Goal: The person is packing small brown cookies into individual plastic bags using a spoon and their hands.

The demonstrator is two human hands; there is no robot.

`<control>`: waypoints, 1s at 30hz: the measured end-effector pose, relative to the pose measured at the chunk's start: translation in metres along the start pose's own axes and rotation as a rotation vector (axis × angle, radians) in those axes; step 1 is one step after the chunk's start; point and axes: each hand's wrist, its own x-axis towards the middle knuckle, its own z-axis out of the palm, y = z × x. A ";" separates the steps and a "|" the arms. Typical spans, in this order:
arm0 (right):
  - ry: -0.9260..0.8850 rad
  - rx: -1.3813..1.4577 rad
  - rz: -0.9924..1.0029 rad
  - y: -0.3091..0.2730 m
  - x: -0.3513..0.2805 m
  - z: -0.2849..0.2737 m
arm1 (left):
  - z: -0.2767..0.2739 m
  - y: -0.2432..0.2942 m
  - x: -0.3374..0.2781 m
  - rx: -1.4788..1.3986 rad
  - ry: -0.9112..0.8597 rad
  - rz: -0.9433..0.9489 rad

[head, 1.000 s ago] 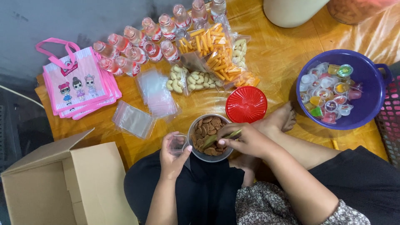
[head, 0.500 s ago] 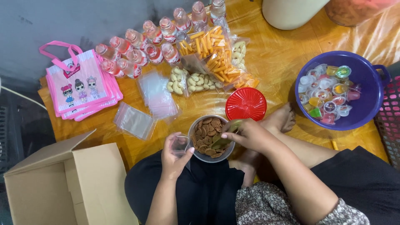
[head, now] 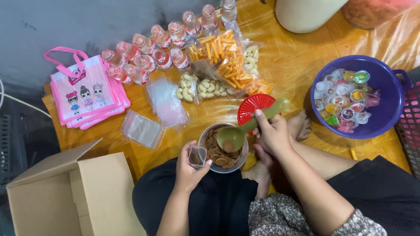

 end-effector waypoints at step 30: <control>-0.632 -0.356 -0.393 -0.029 -0.004 -0.005 | -0.006 -0.014 0.000 -0.196 0.045 -0.137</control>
